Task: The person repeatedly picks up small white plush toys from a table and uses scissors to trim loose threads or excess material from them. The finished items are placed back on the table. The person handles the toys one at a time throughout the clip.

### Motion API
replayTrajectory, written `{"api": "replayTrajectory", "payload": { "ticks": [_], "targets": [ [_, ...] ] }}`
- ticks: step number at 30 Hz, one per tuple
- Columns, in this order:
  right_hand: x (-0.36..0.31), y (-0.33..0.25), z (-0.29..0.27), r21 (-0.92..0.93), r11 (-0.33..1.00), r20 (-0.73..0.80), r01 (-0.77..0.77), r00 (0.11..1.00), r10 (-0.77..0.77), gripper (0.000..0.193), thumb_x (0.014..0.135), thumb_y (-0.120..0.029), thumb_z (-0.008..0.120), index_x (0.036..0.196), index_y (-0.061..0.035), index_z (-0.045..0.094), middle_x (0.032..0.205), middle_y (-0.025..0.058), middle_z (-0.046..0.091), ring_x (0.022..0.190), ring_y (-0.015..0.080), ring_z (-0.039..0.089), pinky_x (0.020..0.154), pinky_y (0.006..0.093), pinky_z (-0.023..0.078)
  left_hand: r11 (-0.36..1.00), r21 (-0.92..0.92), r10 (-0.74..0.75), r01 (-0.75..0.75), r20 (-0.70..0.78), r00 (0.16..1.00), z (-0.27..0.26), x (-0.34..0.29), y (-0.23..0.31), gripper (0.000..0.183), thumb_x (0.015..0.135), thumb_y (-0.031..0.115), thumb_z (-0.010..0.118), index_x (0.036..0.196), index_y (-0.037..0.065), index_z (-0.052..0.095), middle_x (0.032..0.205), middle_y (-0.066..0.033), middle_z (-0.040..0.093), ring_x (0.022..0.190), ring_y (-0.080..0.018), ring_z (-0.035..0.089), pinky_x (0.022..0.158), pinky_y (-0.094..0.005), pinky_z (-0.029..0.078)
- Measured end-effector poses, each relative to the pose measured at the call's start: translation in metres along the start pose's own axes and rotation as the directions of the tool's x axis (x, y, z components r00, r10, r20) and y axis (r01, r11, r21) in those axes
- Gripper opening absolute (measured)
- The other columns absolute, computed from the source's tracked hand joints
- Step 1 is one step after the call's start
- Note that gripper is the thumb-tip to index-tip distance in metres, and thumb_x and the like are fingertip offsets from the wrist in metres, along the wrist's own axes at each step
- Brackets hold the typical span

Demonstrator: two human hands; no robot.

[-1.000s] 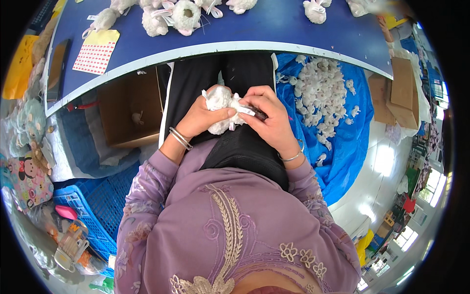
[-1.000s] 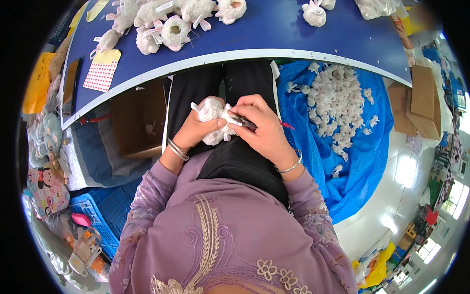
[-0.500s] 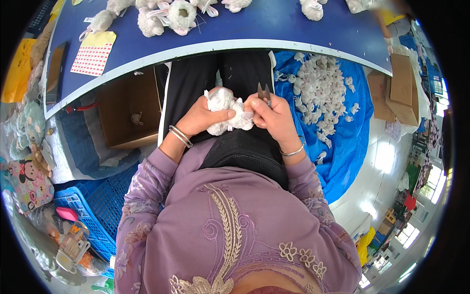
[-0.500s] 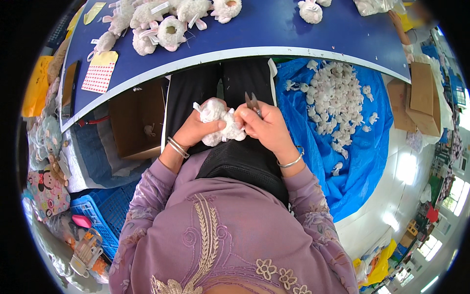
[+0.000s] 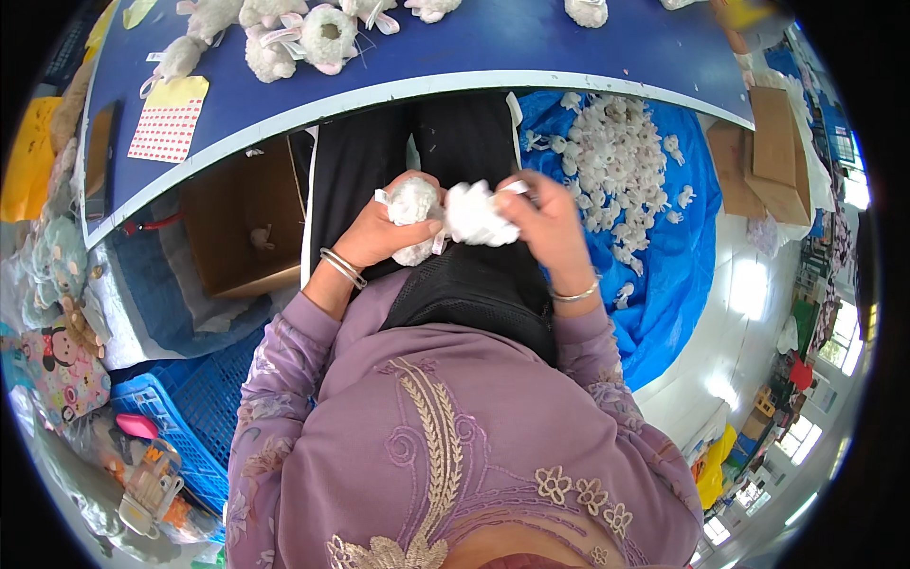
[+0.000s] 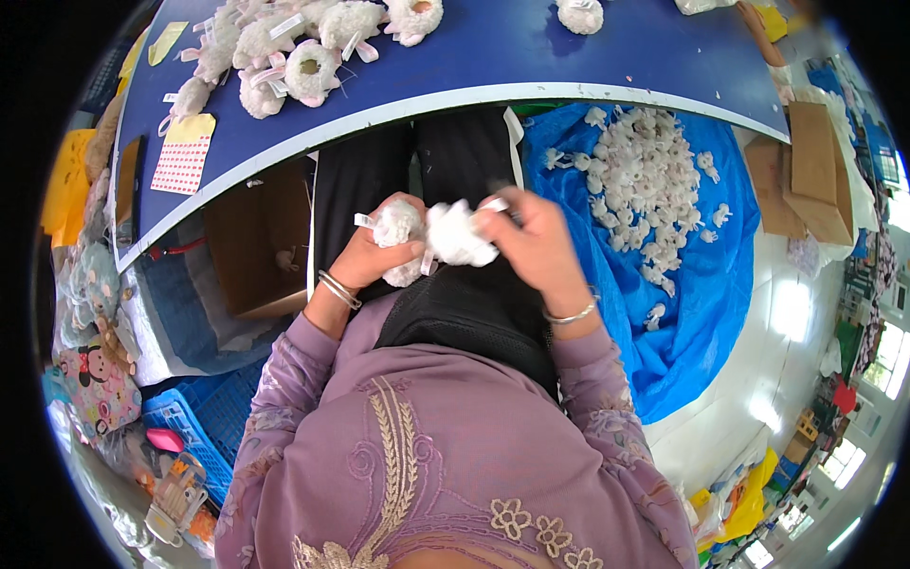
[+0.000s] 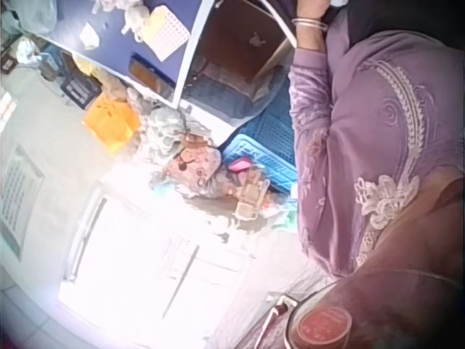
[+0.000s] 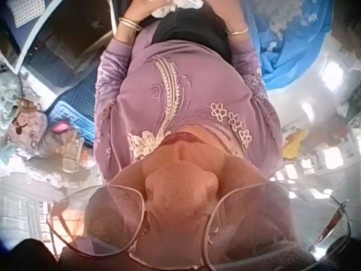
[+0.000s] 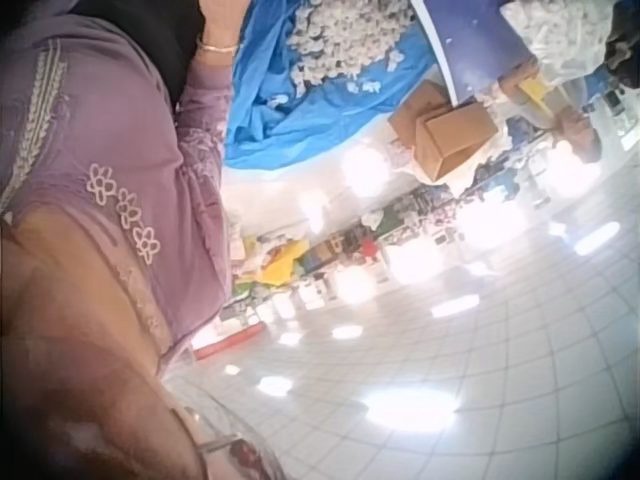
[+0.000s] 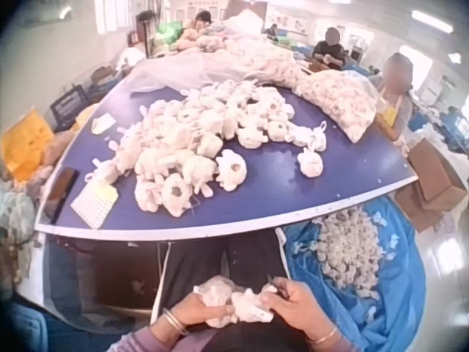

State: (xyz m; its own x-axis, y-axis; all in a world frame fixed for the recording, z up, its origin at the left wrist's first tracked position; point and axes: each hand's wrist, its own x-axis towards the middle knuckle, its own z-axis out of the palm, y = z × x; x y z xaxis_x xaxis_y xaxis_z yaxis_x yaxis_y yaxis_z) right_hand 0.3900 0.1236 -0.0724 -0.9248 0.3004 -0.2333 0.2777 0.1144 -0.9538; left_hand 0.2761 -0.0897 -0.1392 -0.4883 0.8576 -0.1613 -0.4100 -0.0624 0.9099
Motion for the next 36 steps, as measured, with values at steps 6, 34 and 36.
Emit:
{"api": "replayTrajectory", "payload": {
  "ticks": [6, 34, 36],
  "targets": [
    [0.007, -0.005, -0.087, -0.421, 0.907, -0.536, -0.029, 0.815, -0.222, 0.022, 0.089, -0.012, 0.067, 0.109, -0.0034, 0.066, 0.073, -0.0016, 0.061, 0.061, 0.0035, 0.049, 0.054, 0.0190, 0.039, 0.997, -0.059, 0.049, -0.048, 0.020, 0.999, 0.014, 0.007, 0.004, 0.045, 0.081, 0.006, 0.073, 0.120, 0.007, 0.051, 0.107, -0.0077, 0.065, 0.102, -0.0159, 0.061, 0.088, -0.0316, 0.050],
    [0.034, -0.008, 0.022, 0.158, 0.981, 0.151, -0.116, 0.984, 0.092, 0.006, 0.089, -0.006, 0.062, 0.093, -0.0019, 0.062, 0.072, -0.0019, 0.057, 0.058, 0.0028, 0.045, 0.051, 0.0211, 0.037, 0.997, 0.022, 0.075, -0.075, -0.034, 0.997, 0.018, -0.001, 0.006, 0.061, 0.084, 0.012, 0.072, 0.138, 0.008, 0.044, 0.118, -0.0068, 0.058, 0.105, -0.0145, 0.058, 0.091, -0.0309, 0.049],
    [0.033, -0.009, 0.024, 0.286, 0.938, 0.171, -0.196, 0.974, 0.151, 0.008, 0.089, -0.005, 0.060, 0.097, -0.0029, 0.061, 0.068, -0.0033, 0.052, 0.051, 0.0011, 0.041, 0.044, 0.0188, 0.031, 0.999, -0.023, 0.047, -0.047, 0.020, 0.999, 0.013, 0.000, 0.006, 0.057, 0.087, 0.011, 0.071, 0.137, 0.008, 0.044, 0.118, -0.0055, 0.057, 0.105, -0.0126, 0.057, 0.090, -0.0302, 0.049]
  ]
}}
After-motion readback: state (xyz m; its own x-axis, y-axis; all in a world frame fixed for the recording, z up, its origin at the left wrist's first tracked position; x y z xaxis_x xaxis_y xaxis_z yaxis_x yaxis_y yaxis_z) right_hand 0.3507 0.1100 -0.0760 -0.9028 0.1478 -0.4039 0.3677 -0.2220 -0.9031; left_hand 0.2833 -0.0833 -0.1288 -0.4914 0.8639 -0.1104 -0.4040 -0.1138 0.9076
